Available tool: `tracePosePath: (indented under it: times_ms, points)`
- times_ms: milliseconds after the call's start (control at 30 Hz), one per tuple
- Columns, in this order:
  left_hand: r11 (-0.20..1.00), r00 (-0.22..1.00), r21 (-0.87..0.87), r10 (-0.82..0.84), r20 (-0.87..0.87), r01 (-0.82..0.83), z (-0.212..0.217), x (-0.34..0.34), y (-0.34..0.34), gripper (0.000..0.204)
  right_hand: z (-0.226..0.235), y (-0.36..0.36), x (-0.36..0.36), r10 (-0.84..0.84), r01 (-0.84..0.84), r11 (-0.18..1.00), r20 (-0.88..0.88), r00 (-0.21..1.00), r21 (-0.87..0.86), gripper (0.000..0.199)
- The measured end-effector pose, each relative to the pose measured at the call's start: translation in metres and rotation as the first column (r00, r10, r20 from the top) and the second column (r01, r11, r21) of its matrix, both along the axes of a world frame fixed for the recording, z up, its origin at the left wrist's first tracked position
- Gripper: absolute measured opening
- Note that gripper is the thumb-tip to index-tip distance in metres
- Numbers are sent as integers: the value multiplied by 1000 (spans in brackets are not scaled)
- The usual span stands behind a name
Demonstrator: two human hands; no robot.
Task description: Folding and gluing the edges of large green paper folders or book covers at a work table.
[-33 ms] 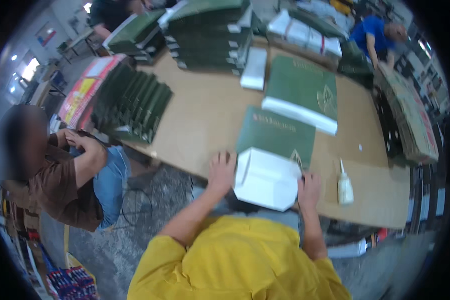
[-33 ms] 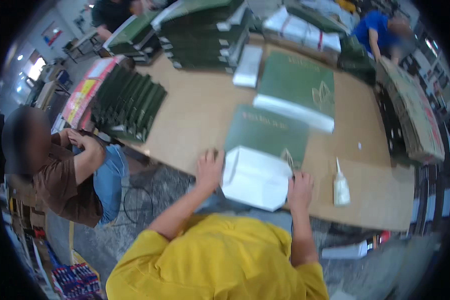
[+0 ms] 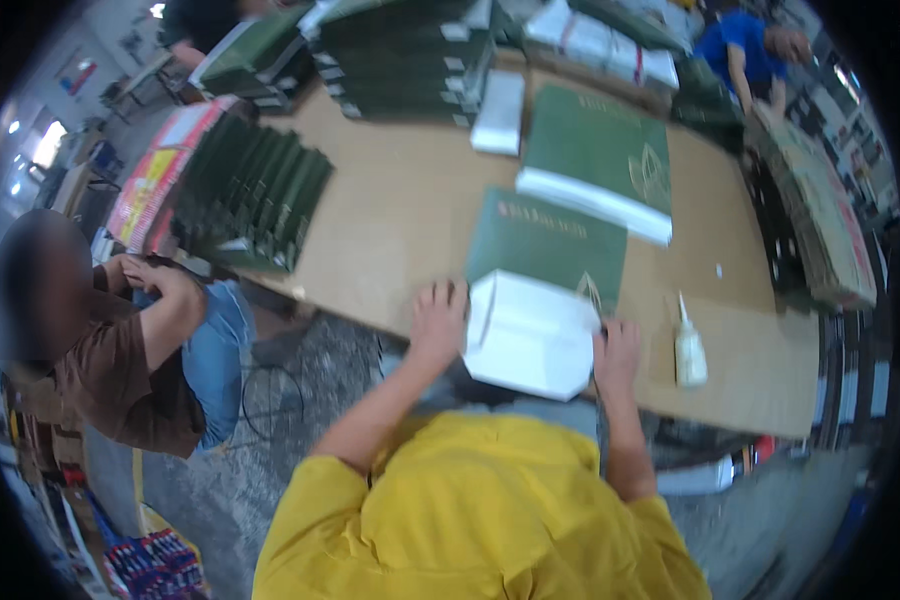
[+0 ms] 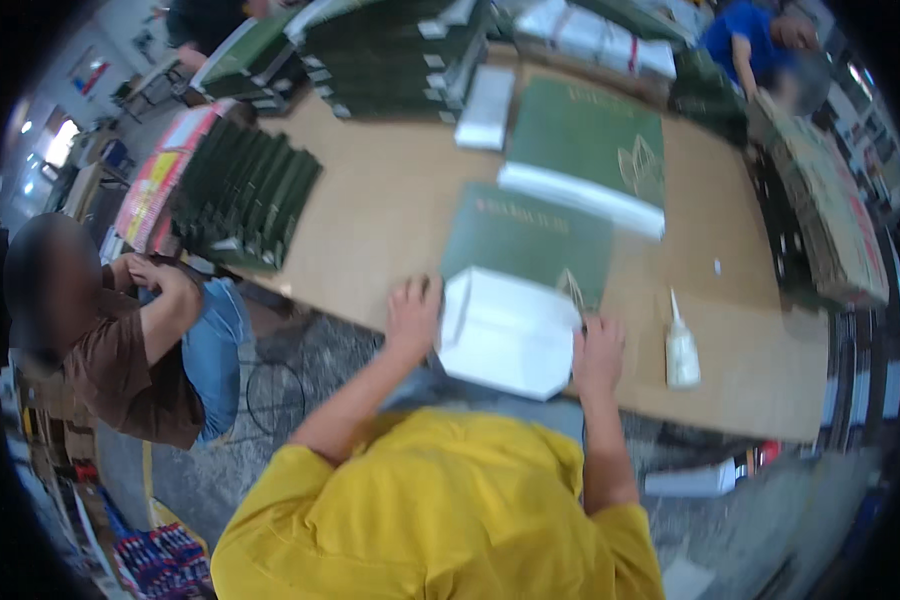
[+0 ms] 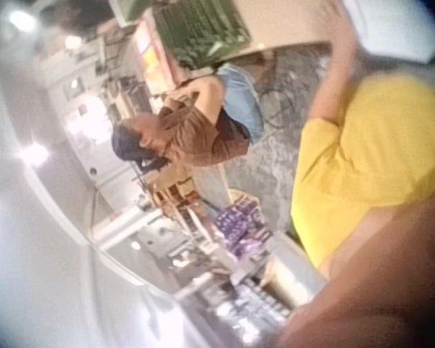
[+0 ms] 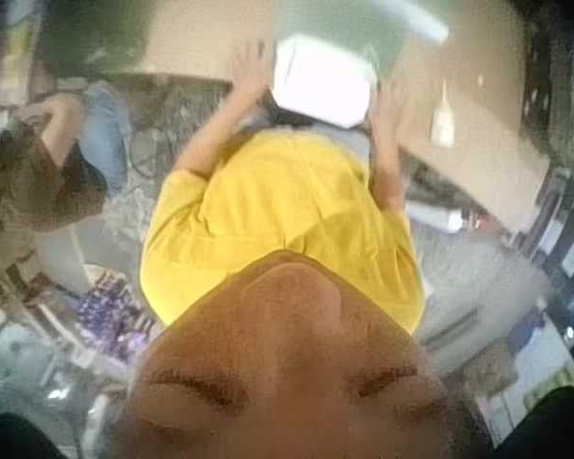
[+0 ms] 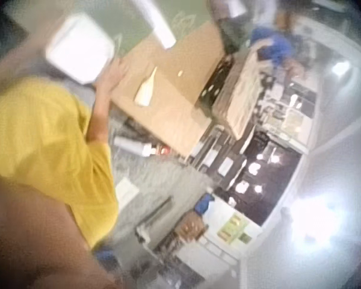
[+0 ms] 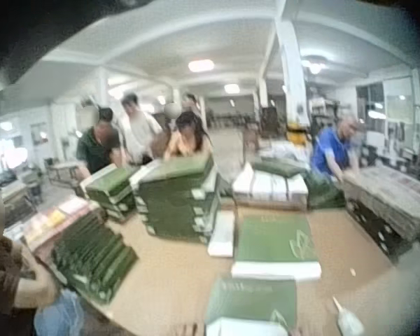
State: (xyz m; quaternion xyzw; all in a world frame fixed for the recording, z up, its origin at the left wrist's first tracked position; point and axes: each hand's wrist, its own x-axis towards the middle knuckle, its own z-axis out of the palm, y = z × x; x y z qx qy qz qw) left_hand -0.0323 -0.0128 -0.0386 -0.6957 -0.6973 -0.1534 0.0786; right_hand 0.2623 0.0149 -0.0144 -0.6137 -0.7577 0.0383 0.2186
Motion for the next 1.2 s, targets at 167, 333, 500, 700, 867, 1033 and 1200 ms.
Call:
tracePosePath:
  times_ms: [167,333,500,700,867,1033,1200]
  points:
    - [989,981,66,-142,136,134,-1,-23,12,45,12,28,-14,62,-60,992,8,998,-109,27]
    - [939,882,201,-333,334,279,5,-34,-11,41,12,27,-5,78,-96,973,-93,993,-211,29]
    - [886,848,178,-462,260,428,7,-17,-51,40,8,20,-3,75,-92,982,-109,991,-163,29]
    - [916,915,-2,-400,53,401,28,3,-57,44,6,17,-4,76,-87,989,-98,992,-115,30]
    - [929,899,-117,-299,319,351,29,-14,-32,48,10,23,-4,104,-117,983,-94,990,-143,31]
    - [936,917,15,-346,196,350,26,-14,-19,51,10,23,-4,106,-116,983,-78,991,-142,30]
    - [938,935,-171,-326,-138,301,19,3,-16,56,15,19,-2,112,-117,984,-49,993,-135,30]
